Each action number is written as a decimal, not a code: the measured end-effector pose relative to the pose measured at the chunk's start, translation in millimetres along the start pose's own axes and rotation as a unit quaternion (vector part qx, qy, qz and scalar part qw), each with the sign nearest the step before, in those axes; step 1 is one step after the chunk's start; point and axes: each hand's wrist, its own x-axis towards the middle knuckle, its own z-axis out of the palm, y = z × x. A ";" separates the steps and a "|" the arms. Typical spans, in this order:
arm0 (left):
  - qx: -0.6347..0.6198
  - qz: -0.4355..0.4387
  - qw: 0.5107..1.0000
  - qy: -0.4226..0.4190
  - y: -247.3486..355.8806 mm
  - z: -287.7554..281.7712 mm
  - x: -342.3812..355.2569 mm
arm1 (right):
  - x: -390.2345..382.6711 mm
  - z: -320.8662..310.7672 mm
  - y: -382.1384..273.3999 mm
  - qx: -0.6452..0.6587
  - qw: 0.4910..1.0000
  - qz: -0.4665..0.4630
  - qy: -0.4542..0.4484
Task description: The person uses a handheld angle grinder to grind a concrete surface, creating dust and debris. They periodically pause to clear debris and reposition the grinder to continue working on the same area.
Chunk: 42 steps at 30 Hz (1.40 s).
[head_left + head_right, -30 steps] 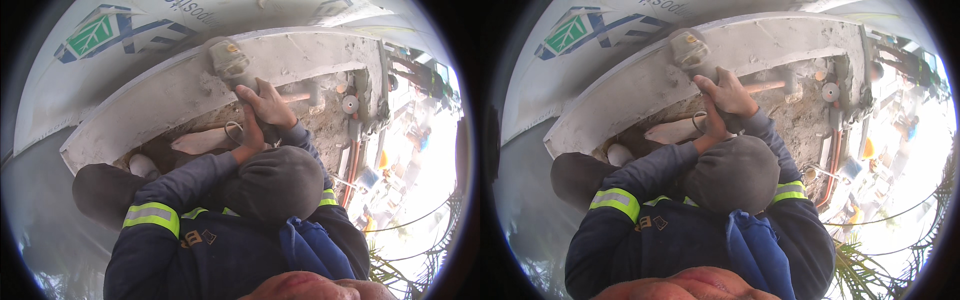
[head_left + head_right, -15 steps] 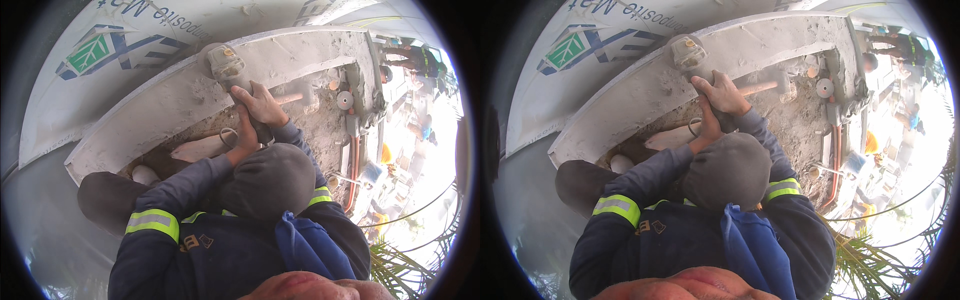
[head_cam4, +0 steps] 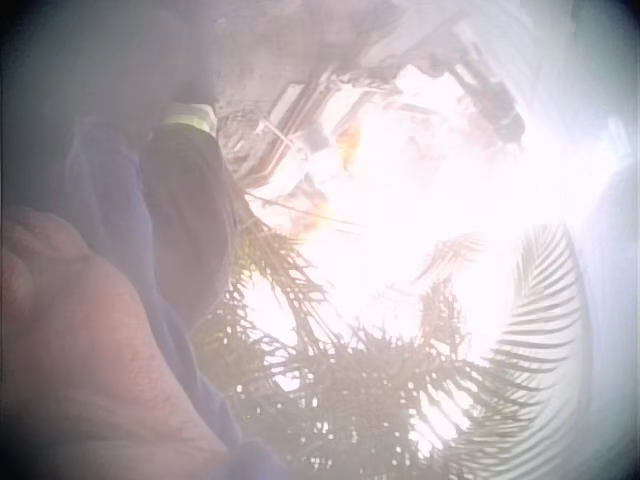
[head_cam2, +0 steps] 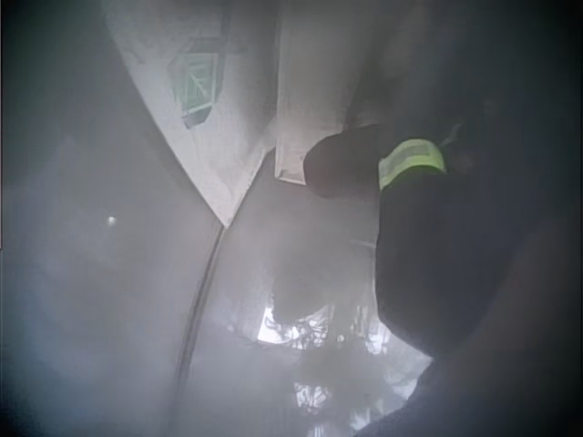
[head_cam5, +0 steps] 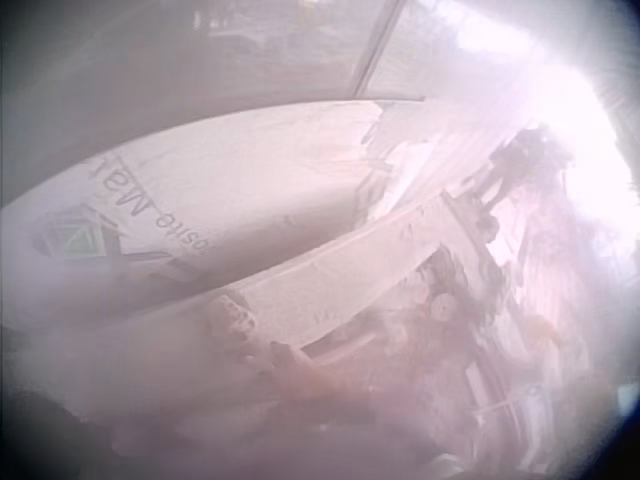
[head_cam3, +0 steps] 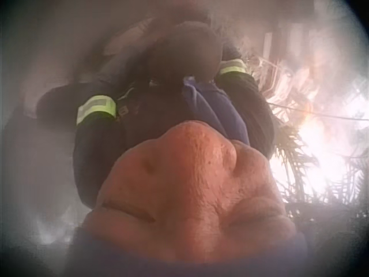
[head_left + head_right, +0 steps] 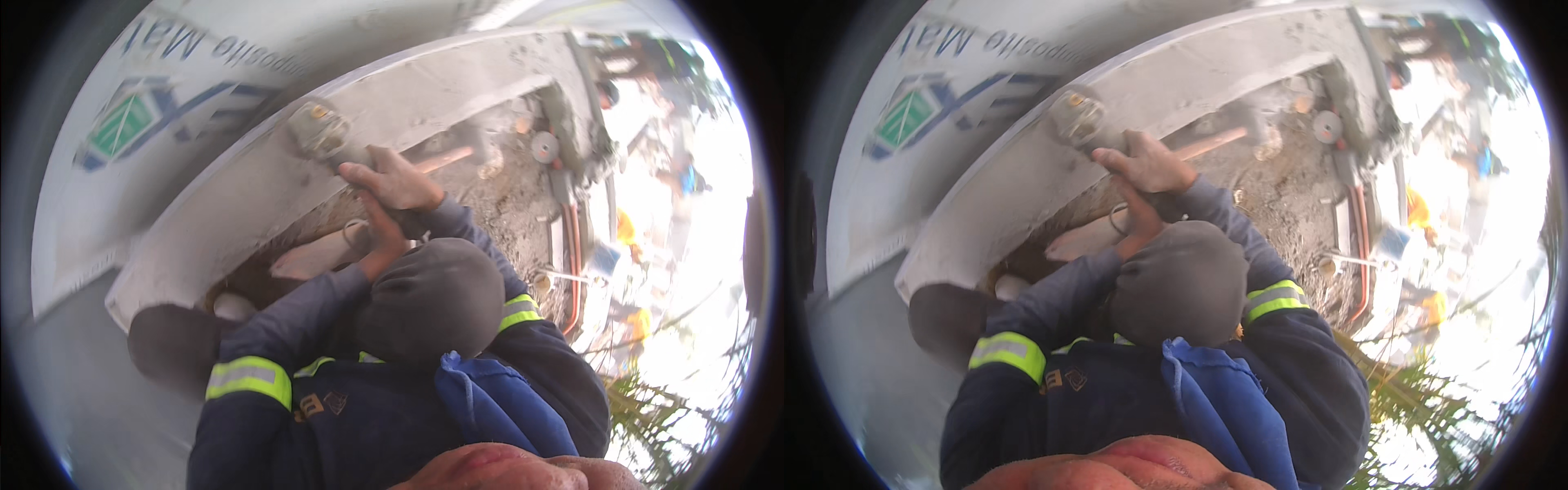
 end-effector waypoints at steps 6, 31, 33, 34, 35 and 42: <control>-0.021 -0.043 0.997 -0.066 32.3 4.5 -3.1 | 1.4 -11.9 -2.5 -0.012 0.998 0.015 0.052; -0.134 0.006 0.991 -0.015 44.0 5.3 -18.0 | 17.1 27.6 -30.9 -0.022 0.998 -0.020 -0.051; -0.151 0.041 0.988 0.004 43.5 0.7 -18.1 | 24.2 38.0 -25.4 -0.044 0.995 -0.014 -0.089; -0.153 0.053 0.987 0.021 43.5 -0.7 -18.6 | 24.6 42.3 -24.8 -0.054 0.994 -0.018 -0.094; -0.153 0.064 0.985 0.036 43.7 -1.7 -19.1 | 24.5 45.5 -24.4 -0.064 0.993 -0.022 -0.097; -0.105 0.040 0.989 -0.099 20.2 -4.9 -2.3 | 8.2 18.1 -36.2 -0.021 0.998 0.016 -0.050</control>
